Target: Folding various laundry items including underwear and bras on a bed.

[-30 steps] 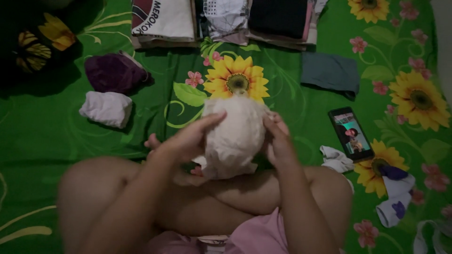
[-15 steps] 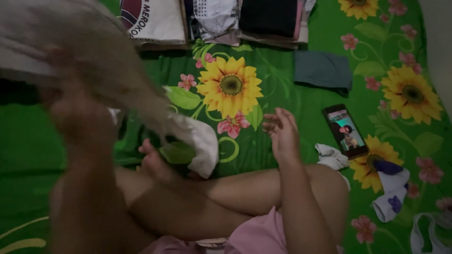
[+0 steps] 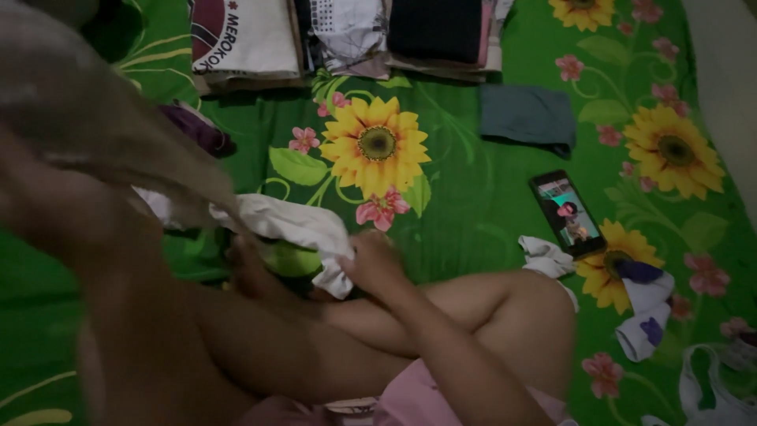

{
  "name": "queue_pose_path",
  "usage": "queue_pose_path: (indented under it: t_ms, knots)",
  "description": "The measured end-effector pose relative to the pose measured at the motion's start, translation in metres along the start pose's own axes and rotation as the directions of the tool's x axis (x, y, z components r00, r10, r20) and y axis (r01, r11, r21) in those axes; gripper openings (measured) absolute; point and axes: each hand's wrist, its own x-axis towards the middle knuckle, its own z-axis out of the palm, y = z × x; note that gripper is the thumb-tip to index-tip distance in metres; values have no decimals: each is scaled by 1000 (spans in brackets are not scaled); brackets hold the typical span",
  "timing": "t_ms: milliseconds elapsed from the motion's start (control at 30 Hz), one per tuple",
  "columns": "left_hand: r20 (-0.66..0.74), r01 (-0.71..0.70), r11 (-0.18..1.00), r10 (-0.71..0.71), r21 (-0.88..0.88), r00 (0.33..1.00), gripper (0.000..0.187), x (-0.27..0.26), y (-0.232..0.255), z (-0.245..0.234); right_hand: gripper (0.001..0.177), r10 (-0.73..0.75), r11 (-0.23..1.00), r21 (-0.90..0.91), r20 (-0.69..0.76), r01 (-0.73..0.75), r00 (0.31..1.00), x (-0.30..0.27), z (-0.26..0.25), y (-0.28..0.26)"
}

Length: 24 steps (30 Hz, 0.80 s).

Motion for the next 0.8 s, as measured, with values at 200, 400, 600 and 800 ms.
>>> queue_pose_path:
  t_ms: [200, 400, 600, 800]
  knots:
    - [-212, -44, 998, 33, -48, 977, 69, 4, -27, -32, 43, 42, 636, 661, 486, -399, 873, 14, -57, 45]
    - [-252, 194, 805, -57, 561, 966, 63, -6, -54, -22, 45, -125, 155, 947, 301, -281, 945, -15, -186, 77]
    - [122, -34, 815, -44, 578, 992, 35, -61, -132, 26, 60, -119, -522, 852, -29, -37, 993, -26, -197, 108]
    - [752, -457, 600, -478, 656, 453, 69, -170, -184, 70, 60, 363, -47, 942, 326, -332, 873, 16, -155, 95]
